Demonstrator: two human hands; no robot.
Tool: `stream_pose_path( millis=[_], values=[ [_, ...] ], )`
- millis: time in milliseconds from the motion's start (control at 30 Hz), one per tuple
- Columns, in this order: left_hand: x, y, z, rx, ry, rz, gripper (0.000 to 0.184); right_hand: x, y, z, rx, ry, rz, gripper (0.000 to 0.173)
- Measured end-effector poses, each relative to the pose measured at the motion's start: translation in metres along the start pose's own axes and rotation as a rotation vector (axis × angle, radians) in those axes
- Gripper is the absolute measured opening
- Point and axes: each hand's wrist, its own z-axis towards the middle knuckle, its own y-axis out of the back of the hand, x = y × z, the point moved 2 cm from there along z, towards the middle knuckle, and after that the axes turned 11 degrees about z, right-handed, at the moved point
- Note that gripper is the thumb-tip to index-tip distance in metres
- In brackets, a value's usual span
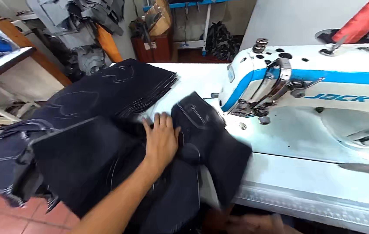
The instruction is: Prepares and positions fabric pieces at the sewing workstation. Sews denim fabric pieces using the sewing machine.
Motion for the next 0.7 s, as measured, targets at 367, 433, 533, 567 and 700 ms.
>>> stream_pose_path(
  millis=[367, 433, 533, 567, 700],
  values=[
    [0.085, -0.014, -0.208, 0.121, 0.226, -0.088, 0.059, 0.007, -0.156, 0.084, 0.176, 0.462, -0.934, 0.043],
    [0.117, -0.019, -0.188, 0.528, 0.308, -0.307, 0.077, -0.026, -0.146, 0.132, 0.188, 0.402, -1.029, 0.056],
    [0.166, -0.064, -0.168, 0.458, 0.252, -0.801, 0.039, -0.051, -0.114, 0.178, -0.006, 0.401, -1.227, 0.062],
    [0.174, -0.076, -0.163, 0.366, 0.304, -0.916, 0.031, -0.054, -0.108, 0.182, -0.085, 0.411, -1.276, 0.063],
    [0.182, -0.120, -0.145, 0.151, 0.260, -0.721, 0.046, -0.050, -0.086, 0.189, -0.360, 0.299, -1.284, 0.063]
  ],
)
